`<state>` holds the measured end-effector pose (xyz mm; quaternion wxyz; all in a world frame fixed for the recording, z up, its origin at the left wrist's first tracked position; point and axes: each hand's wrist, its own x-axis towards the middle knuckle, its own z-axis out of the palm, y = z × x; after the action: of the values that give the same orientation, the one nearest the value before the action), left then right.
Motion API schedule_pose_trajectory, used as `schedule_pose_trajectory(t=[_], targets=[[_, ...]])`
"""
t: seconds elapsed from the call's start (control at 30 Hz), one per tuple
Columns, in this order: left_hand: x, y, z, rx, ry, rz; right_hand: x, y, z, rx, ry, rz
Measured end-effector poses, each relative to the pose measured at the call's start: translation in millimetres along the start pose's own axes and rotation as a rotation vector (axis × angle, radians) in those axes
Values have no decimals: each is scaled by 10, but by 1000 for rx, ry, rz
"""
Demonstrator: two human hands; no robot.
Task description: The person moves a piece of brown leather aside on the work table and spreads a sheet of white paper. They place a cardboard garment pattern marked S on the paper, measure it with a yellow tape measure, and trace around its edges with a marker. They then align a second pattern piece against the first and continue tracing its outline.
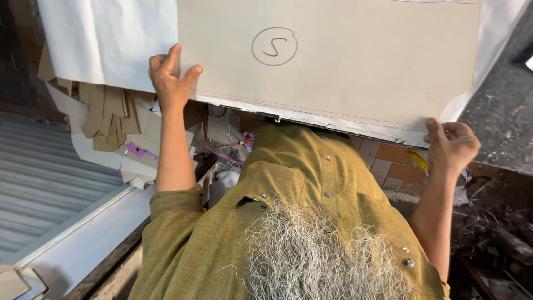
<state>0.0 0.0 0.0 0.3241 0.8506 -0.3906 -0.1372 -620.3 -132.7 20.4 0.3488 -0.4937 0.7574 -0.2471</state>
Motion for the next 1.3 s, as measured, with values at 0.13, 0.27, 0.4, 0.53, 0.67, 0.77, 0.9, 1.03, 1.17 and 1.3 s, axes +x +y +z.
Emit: schedule_pose_trajectory(t=[0.13, 0.27, 0.4, 0.53, 0.67, 0.77, 0.9, 1.03, 1.17, 1.3], targets=[[22, 4, 51, 40, 21, -19, 60, 110, -7, -87, 18, -6], [51, 44, 123, 144, 90, -19, 57, 248, 12, -76, 31, -161], [40, 70, 157, 158, 144, 34, 144, 333, 25, -74, 30, -248], [42, 61, 183, 130, 154, 71, 133, 293, 3, 0, 25, -138], [42, 11, 209, 148, 144, 72, 116, 201, 16, -11, 42, -59], [73, 45, 171, 114, 113, 103, 84, 94, -20, -157, 65, -18], [-81, 409, 70, 67, 98, 152, -178, -200, -155, -271, 169, -238], [-313, 1345, 231, 31, 24, 462, -666, -817, -229, 94, 101, -41], [-723, 2380, 774, -564, -757, 537, -963, -1519, -16, 321, -266, -285], [-1170, 2888, 1160, -630, -926, 859, -785, -1948, 74, 632, -599, -457]])
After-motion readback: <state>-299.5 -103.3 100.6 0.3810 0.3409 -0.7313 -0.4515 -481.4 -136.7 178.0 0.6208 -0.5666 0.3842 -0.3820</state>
